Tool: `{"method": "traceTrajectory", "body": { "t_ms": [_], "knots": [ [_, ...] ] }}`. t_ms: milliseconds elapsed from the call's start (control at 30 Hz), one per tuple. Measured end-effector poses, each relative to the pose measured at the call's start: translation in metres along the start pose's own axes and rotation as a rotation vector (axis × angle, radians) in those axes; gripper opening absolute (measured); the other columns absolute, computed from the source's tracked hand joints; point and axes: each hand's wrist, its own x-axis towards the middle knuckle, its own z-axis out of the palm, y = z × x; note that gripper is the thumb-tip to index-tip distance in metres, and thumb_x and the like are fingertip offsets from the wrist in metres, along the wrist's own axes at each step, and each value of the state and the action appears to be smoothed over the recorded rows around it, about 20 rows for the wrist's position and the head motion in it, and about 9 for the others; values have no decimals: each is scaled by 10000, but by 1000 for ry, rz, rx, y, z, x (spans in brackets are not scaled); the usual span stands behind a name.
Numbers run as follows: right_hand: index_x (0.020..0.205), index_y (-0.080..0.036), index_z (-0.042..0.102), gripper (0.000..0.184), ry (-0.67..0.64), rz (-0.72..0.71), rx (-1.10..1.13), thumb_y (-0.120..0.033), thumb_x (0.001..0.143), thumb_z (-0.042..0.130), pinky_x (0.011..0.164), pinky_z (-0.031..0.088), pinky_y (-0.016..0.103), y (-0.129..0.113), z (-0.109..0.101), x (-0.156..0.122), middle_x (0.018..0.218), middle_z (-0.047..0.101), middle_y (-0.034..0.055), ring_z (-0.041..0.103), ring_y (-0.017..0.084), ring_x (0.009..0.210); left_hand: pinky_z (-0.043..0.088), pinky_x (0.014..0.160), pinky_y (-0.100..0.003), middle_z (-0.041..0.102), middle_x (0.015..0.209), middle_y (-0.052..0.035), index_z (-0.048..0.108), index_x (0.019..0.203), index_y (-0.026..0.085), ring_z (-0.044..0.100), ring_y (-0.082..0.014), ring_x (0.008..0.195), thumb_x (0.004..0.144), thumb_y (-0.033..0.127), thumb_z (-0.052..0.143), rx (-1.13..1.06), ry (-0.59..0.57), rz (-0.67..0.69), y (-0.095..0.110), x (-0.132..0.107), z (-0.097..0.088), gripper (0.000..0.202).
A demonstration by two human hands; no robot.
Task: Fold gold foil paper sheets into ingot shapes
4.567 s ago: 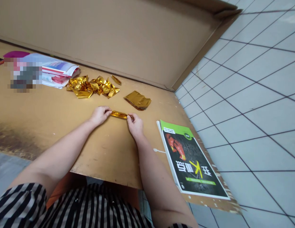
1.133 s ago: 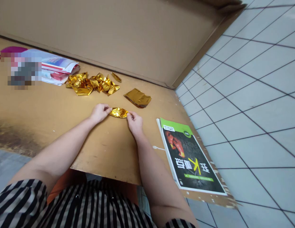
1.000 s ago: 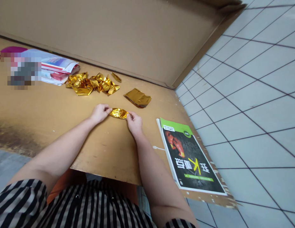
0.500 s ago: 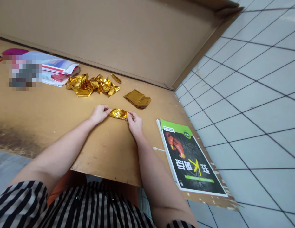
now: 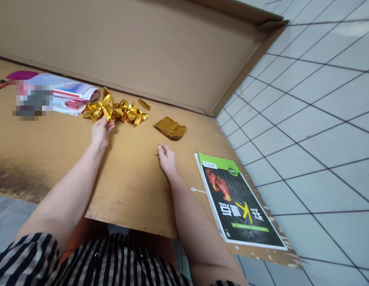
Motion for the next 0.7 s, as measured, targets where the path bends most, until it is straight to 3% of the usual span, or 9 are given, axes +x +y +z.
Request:
{"method": "traceTrajectory", "body": {
  "t_ms": [133, 300, 500, 567, 700],
  "knots": [
    [891, -209, 609, 235, -9, -8, -21, -402, 816, 499, 700, 519, 316, 0, 0, 1, 665, 647, -14, 654, 166, 661, 527, 756, -279, 696, 757, -36, 618, 801, 171, 651, -123, 679, 788, 346, 691, 18, -115, 16, -6, -5, 0, 190],
    [894, -205, 614, 229, -14, 2, -28, -388, 810, 506, 695, 519, 309, 0, 0, 1, 677, 652, -11, 650, 163, 665, 511, 778, -317, 695, 690, -28, 665, 709, 155, 644, -181, 706, 777, 312, 650, 538, -485, 49, -32, -35, 8, 172],
    [947, -206, 648, 249, 26, -39, -153, -364, 824, 499, 748, 520, 328, 0, -2, 2, 774, 695, 13, 649, 177, 723, 475, 920, -381, 718, 900, -58, 720, 832, 197, 641, -219, 899, 820, 242, 574, 1039, -959, 532, -48, -54, 11, 153],
    [965, -204, 662, 253, 66, -95, -256, -338, 832, 494, 832, 506, 345, -1, -5, 7, 908, 712, 46, 653, 191, 834, 474, 931, -395, 710, 927, -63, 721, 863, 205, 635, -217, 918, 843, 245, 553, 1098, -1034, 630, -50, -52, 10, 174],
    [1063, -168, 673, 314, 93, -213, -518, -276, 859, 461, 980, 431, 381, -7, -14, 30, 1119, 672, 117, 596, 231, 1072, 477, 929, -400, 697, 967, -69, 720, 899, 200, 626, -215, 941, 869, 245, 529, 1142, -1048, 669, -53, -45, 9, 198]
  ]
}}
